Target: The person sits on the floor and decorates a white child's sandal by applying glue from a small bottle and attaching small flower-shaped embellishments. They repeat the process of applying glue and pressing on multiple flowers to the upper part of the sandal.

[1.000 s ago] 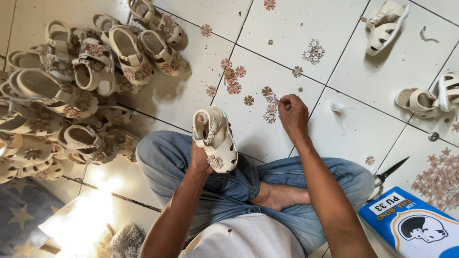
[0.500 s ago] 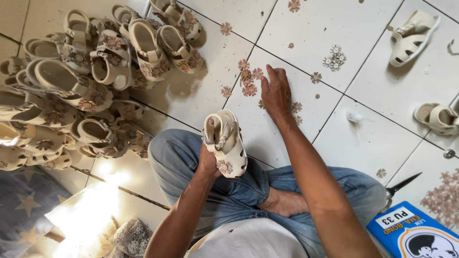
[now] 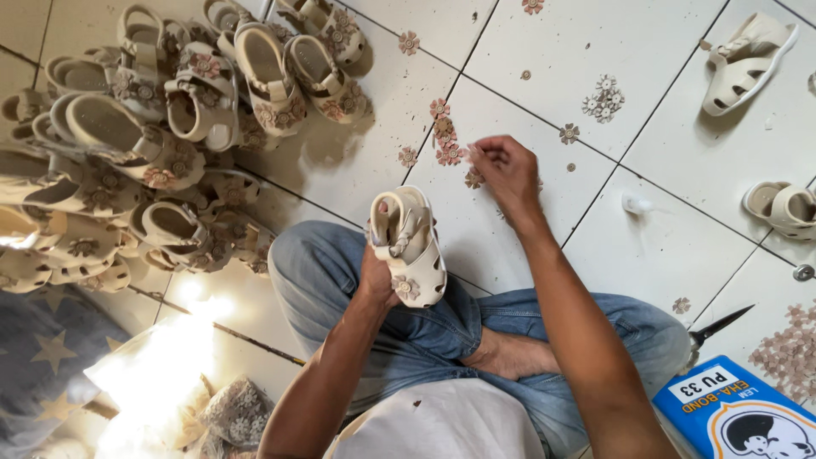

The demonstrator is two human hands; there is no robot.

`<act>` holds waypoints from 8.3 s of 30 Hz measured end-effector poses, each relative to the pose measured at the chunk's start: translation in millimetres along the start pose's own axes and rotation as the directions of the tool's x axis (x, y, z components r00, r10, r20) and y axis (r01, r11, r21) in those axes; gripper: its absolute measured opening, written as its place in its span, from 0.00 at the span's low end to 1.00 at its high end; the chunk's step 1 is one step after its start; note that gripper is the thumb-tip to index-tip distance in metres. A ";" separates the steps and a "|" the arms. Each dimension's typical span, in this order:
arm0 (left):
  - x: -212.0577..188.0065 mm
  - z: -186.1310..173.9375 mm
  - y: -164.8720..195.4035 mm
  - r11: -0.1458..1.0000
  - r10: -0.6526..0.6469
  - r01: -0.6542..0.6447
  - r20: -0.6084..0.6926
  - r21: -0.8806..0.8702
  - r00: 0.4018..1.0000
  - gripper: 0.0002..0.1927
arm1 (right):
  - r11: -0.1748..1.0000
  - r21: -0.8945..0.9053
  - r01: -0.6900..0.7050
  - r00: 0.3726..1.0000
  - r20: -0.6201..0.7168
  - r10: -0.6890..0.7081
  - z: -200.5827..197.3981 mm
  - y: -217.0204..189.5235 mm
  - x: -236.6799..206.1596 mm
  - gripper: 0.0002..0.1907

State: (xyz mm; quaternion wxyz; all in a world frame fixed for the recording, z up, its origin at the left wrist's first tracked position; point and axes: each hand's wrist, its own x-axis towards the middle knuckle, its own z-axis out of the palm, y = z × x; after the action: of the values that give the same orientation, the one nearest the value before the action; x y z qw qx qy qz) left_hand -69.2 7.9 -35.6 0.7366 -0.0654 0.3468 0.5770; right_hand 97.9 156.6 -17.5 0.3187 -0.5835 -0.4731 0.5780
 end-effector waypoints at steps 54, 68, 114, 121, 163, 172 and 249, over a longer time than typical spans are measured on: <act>-3.0 -8.0 -2.8 0.993 0.070 -0.072 0.025 0.097 0.997 0.25 | 0.835 -0.538 -0.112 0.916 -0.381 -0.123 -55.2 47.7 -81.9 0.14; -5.6 5.1 -16.8 0.995 0.042 -0.048 0.076 0.089 0.996 0.26 | 0.851 -0.523 -0.046 0.948 -0.290 -0.127 -49.6 39.0 -79.0 0.09; -15.9 50.6 -42.6 0.965 0.065 -0.111 0.191 0.239 0.979 0.22 | 0.936 0.299 -0.188 0.976 0.164 0.143 -49.6 -14.4 -207.6 0.09; -15.9 46.1 -45.2 0.963 0.056 -0.103 0.190 0.249 0.980 0.24 | 0.955 0.243 -0.170 0.980 0.145 0.137 -48.4 -13.9 -207.1 0.09; -30.5 36.1 -43.4 0.493 -0.413 0.146 0.083 0.858 0.907 0.31 | 0.941 -0.338 0.031 0.860 0.489 0.147 -51.7 -3.9 -224.8 0.13; -29.5 28.8 -52.7 0.454 -0.538 0.206 0.083 0.867 0.839 0.31 | 0.980 -0.187 -0.067 0.803 0.573 0.164 -50.1 23.5 -241.7 0.13; 12.2 59.9 -12.6 0.813 -0.397 0.262 0.167 0.520 0.902 0.36 | 0.950 -0.313 -0.018 0.797 -0.577 -0.175 -164.4 88.9 -91.5 0.35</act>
State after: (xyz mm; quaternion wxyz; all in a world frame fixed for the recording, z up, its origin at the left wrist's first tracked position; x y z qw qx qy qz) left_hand -30.7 43.4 -1.6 0.8584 0.1405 0.3606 0.3368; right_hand 285.3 70.1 -44.0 0.3823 -0.7572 -0.4550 0.2709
